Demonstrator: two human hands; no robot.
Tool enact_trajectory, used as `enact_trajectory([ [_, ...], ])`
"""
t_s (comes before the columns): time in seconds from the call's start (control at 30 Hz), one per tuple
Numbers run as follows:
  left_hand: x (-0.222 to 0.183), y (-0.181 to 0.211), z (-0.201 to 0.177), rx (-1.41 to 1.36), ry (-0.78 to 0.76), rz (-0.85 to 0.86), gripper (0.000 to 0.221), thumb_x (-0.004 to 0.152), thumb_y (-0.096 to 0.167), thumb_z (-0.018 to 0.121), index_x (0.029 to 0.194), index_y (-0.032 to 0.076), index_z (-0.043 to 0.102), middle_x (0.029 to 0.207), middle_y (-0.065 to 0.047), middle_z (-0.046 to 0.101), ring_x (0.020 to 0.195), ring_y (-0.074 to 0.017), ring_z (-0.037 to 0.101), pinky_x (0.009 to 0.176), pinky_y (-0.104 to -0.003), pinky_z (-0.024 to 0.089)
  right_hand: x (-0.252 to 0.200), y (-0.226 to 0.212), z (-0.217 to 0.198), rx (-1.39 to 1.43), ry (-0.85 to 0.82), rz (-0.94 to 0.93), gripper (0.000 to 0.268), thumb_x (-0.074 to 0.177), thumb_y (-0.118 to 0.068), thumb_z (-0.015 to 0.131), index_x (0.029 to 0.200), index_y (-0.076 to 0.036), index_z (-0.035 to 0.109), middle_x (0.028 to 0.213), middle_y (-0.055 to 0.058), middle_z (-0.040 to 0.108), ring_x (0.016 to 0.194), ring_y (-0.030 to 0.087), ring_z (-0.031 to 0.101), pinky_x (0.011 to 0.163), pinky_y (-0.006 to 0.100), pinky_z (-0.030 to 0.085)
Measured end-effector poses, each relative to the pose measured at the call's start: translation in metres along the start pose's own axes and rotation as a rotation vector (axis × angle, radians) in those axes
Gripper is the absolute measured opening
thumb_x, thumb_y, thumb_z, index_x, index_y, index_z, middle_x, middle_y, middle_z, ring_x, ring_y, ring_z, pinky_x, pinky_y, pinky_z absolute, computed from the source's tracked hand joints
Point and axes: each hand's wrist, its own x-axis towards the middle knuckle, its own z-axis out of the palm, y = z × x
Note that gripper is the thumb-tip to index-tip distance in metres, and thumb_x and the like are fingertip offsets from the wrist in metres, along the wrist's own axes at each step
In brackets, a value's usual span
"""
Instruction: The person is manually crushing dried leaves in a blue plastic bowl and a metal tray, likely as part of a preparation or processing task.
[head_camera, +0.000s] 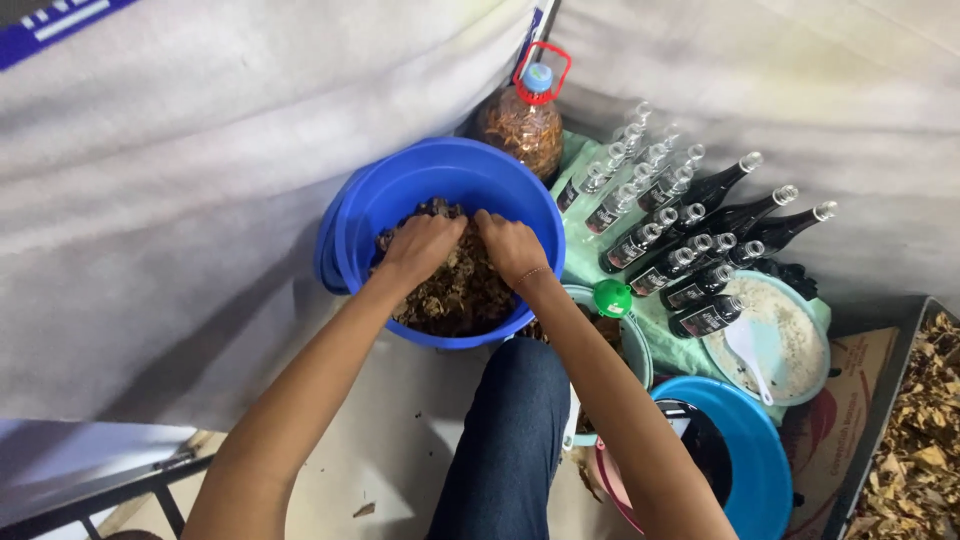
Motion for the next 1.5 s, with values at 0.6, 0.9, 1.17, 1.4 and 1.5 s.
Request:
enact_trajectory([
  [0.6,0.003,-0.002,-0.002,0.081,0.033,-0.046,0.063,0.102,-0.009,0.047,0.157,-0.006,0.017,0.138,-0.032,0.054,0.063,-0.0264,0.065,0.052,-0.043,0.046,0.005,-0.009,-0.046,0.534,-0.204,0.013,0.071,0.099,-0.006,0.063,0.153,0.012,0.021,0.127,0.033,0.055,0.110,0.049,0.063,0.089,0.063,0.059],
  [0.9,-0.005,0.005,-0.006,0.170,0.184,0.008,0.022,0.106,0.010,0.050,0.104,0.004,0.071,0.049,-0.009,0.059,0.031,-0.0084,0.037,0.034,-0.024,0.027,0.006,0.002,0.003,0.070,-0.069,0.216,0.027,0.096,-0.010,0.053,0.119,-0.015,0.065,0.076,0.016,0.072,0.073,0.040,0.075,0.059,0.050,0.064],
  [1.17,-0.004,-0.008,0.012,-0.034,0.167,-0.083,0.052,0.107,0.018,0.047,0.149,-0.012,0.042,0.093,-0.024,0.071,0.057,-0.0182,0.059,0.043,-0.034,0.042,0.012,0.006,-0.032,0.750,-0.077,0.248,0.037,0.102,-0.018,0.042,0.122,0.006,0.062,0.107,0.037,0.068,0.105,0.057,0.065,0.087,0.064,0.056],
  [1.4,-0.020,0.037,-0.018,-0.211,0.144,0.047,0.088,0.093,-0.025,0.048,0.162,-0.004,-0.003,0.153,-0.041,0.025,0.116,-0.0567,0.057,0.065,-0.055,0.056,0.009,0.012,-0.051,0.587,-0.020,0.136,0.019,0.096,-0.002,0.055,0.112,0.008,0.062,0.090,0.030,0.071,0.088,0.050,0.071,0.072,0.056,0.062],
  [1.5,-0.023,0.046,-0.031,-0.296,0.141,0.060,0.074,0.093,-0.023,0.047,0.157,-0.014,0.011,0.149,-0.043,0.036,0.111,-0.0553,0.061,0.066,-0.055,0.053,0.014,0.011,-0.044,0.553,-0.071,0.232,0.015,0.097,-0.014,0.052,0.086,-0.014,0.063,0.070,0.000,0.074,0.073,0.029,0.076,0.066,0.041,0.062],
])
